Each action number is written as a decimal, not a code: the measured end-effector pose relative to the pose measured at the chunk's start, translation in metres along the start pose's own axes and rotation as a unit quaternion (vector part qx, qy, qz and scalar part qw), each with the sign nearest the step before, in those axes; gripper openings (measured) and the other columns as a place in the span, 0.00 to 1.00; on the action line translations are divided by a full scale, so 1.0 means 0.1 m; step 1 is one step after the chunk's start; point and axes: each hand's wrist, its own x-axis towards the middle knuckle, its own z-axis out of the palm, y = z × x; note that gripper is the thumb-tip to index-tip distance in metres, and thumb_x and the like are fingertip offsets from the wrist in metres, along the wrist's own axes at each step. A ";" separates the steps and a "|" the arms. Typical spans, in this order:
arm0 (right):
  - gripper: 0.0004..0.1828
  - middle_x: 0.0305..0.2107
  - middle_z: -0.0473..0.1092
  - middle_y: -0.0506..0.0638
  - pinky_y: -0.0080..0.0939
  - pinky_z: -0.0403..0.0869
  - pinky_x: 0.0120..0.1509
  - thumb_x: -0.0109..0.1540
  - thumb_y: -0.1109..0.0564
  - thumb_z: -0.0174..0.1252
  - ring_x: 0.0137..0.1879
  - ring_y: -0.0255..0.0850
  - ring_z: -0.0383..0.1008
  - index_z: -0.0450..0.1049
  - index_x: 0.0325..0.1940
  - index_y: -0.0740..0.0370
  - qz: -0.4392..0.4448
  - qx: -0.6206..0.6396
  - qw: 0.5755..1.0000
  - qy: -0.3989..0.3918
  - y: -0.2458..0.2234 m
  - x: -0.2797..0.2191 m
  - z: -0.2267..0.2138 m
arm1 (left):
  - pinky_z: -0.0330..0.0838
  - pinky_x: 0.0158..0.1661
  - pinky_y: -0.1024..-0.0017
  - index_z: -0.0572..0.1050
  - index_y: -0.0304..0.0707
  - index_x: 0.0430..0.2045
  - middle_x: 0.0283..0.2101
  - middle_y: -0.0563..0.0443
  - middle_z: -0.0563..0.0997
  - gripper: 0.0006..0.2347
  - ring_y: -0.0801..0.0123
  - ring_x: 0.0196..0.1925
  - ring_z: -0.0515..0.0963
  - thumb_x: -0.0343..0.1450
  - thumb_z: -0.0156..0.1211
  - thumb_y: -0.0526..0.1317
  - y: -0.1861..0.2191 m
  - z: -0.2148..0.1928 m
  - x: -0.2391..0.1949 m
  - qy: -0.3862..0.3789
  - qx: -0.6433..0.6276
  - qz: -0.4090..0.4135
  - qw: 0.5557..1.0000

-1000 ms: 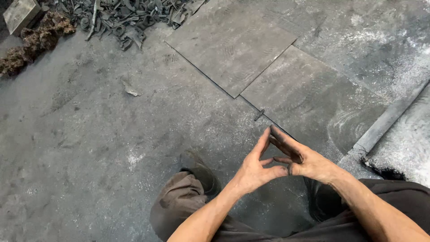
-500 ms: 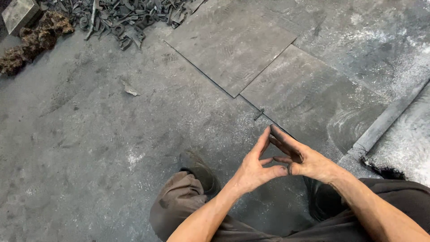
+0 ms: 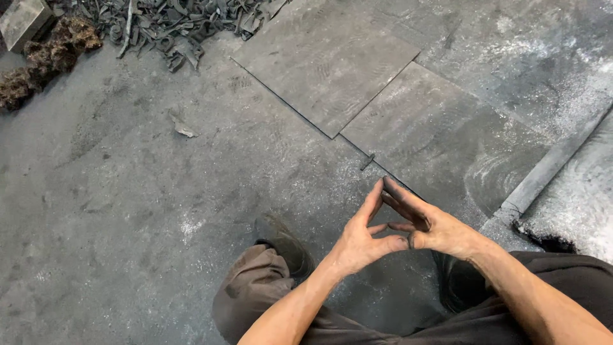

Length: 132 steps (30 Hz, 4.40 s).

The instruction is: Inspecting and handling flexible rubber or synthetic material sheets in a workshop.

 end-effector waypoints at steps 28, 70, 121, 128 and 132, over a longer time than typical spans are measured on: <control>0.80 0.79 0.37 0.50 0.63 0.59 0.78 0.36 0.22 0.69 0.83 0.48 0.39 0.36 0.80 0.52 -0.012 0.019 1.000 0.005 0.03 0.02 -0.03 | 0.63 0.67 0.44 0.41 0.40 0.78 0.80 0.32 0.47 0.56 0.44 0.82 0.47 0.60 0.74 0.58 0.01 -0.02 0.05 -0.006 0.010 -0.001 1.000; 0.67 0.79 0.45 0.64 0.69 0.54 0.79 0.52 0.27 0.66 0.84 0.61 0.42 0.43 0.85 0.52 -0.140 -0.076 0.987 0.004 0.40 0.18 0.03 | 0.56 0.66 0.43 0.35 0.46 0.76 0.78 0.31 0.43 0.54 0.40 0.78 0.49 0.60 0.72 0.52 -0.95 -0.49 0.30 -0.038 -0.018 0.049 0.998; 0.66 0.76 0.51 0.67 0.72 0.54 0.77 0.50 0.23 0.64 0.82 0.63 0.45 0.48 0.83 0.50 -0.118 -0.040 0.992 0.031 0.59 0.30 0.04 | 0.64 0.60 0.40 0.35 0.52 0.75 0.79 0.40 0.42 0.51 0.44 0.77 0.48 0.60 0.63 0.57 -0.75 -0.42 0.34 -0.003 0.018 -0.060 0.998; 0.66 0.76 0.51 0.66 0.72 0.53 0.78 0.49 0.22 0.64 0.82 0.63 0.45 0.48 0.83 0.50 -0.118 -0.042 0.992 0.027 0.55 0.28 0.04 | 0.63 0.62 0.41 0.36 0.51 0.76 0.79 0.37 0.43 0.51 0.44 0.78 0.50 0.61 0.64 0.56 -0.77 -0.42 0.31 0.002 0.016 -0.038 0.999; 0.66 0.76 0.50 0.66 0.72 0.53 0.78 0.50 0.23 0.65 0.82 0.63 0.45 0.47 0.84 0.50 -0.117 -0.038 0.992 0.023 0.59 0.28 0.02 | 0.58 0.64 0.41 0.35 0.50 0.76 0.78 0.35 0.43 0.50 0.43 0.78 0.49 0.62 0.64 0.55 -0.89 -0.49 0.34 -0.016 0.015 -0.020 1.000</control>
